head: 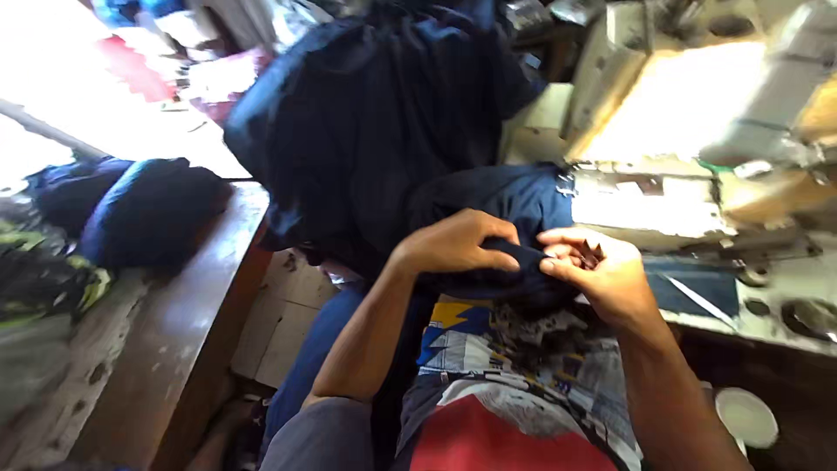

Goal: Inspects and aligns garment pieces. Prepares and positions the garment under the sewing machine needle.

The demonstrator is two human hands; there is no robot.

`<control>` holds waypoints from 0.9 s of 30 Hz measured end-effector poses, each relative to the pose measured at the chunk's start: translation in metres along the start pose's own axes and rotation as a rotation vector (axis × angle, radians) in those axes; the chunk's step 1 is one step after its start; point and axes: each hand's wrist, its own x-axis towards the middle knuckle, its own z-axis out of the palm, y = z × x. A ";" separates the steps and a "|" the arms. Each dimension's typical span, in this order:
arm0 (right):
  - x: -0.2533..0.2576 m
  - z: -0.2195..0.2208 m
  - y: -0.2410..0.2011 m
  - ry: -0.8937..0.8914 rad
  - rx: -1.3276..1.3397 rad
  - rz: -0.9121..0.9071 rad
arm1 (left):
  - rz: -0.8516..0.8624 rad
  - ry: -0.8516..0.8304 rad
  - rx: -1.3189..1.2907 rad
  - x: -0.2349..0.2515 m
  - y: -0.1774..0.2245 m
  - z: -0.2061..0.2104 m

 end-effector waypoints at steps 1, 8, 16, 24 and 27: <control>-0.002 -0.004 0.006 -0.030 0.108 0.098 | 0.007 0.031 0.012 0.001 0.000 -0.002; -0.023 -0.010 0.033 -0.391 0.676 0.434 | 0.069 0.150 0.000 0.001 -0.002 0.004; -0.031 -0.003 0.006 -0.134 0.521 0.182 | -0.075 0.004 -0.006 -0.011 -0.001 0.012; -0.023 -0.006 -0.010 -0.117 0.066 0.051 | -0.020 -0.071 -0.153 0.007 0.001 0.014; -0.020 -0.011 0.002 -0.239 0.025 0.031 | -0.045 -0.013 -0.087 0.006 0.006 0.003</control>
